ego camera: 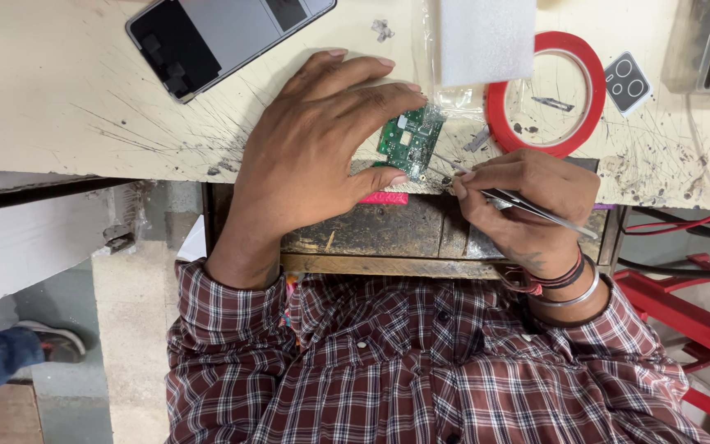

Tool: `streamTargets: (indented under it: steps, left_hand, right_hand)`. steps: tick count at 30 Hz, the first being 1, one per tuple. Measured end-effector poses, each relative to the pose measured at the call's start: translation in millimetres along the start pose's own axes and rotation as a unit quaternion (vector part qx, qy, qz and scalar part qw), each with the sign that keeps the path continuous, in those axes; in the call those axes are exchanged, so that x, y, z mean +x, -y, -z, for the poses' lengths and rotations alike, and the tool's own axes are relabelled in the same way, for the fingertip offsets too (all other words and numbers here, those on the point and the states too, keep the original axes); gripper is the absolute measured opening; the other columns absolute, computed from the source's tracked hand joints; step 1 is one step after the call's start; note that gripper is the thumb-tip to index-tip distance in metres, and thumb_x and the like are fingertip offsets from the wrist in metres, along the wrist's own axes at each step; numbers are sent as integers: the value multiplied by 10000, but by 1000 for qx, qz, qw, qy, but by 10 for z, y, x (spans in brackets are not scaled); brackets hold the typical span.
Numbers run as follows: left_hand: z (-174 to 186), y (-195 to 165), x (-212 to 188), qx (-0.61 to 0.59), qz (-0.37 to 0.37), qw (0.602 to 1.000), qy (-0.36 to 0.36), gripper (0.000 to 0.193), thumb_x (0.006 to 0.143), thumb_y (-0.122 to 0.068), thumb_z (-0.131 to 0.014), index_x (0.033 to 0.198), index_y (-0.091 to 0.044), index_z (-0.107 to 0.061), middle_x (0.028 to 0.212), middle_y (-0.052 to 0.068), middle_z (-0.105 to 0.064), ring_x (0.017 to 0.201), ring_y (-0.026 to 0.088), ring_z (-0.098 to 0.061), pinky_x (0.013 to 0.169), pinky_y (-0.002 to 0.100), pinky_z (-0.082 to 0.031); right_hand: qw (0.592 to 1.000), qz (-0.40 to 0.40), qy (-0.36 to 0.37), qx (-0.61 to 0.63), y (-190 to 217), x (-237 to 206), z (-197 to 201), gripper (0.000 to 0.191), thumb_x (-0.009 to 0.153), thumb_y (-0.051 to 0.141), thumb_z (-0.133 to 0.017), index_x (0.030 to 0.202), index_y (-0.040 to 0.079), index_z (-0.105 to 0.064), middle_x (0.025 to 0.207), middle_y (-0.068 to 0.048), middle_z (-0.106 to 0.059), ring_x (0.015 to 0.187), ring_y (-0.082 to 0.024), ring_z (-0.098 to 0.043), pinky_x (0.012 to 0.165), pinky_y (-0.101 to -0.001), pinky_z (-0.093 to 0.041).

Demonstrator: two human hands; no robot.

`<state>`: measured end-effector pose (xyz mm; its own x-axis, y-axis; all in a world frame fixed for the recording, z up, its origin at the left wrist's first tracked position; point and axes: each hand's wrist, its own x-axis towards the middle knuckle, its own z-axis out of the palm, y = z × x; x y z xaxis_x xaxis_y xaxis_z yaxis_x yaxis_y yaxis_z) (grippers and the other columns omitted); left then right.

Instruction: The person solders a green circuit board on a cluttered repair workbench, holding the board with one hand while applying a green-handled soldering iron to its contacts. They set the iron down, use tweezers to pick at components on the board, then pick the soldering iron back up and continue working on the board.

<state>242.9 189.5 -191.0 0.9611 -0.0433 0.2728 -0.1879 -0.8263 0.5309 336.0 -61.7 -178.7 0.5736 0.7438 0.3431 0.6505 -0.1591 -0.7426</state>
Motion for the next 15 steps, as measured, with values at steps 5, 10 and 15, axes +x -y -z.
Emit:
streamTargets:
  steps: [5,10,15]
  left_hand:
    - [4,5,0,0,-1,1000,-2,746,708,-377,-932,1376,-199,-652,1381,27,-680,1385,241,-531,1257,475,-344]
    - [15,-12,10,3,-1,1000,-8,747,699,-366,-931,1373,-198,-656,1368,22,-683,1374,239,-539,1249,475,-348]
    - [19,-16,14,-5,4,1000,2,752,688,-385,-932,1362,-194,-658,1383,38,-674,1370,253,-528,1224,461,-369]
  right_hand:
    - [1000,9,1,-15,3,-6,-18,138,898,-32,-835,939,12,-710,929,-86,-746,793,-179,-752,688,-246,-563]
    - [1000,0,-5,3,-1,-9,-31,130,907,-33,-828,942,16,-712,951,-83,-750,802,-174,-753,703,-246,-571]
    - [1000,-1,-5,0,-11,-9,-29,135,909,-30,-833,946,5,-708,935,-82,-741,792,-174,-750,691,-244,-569]
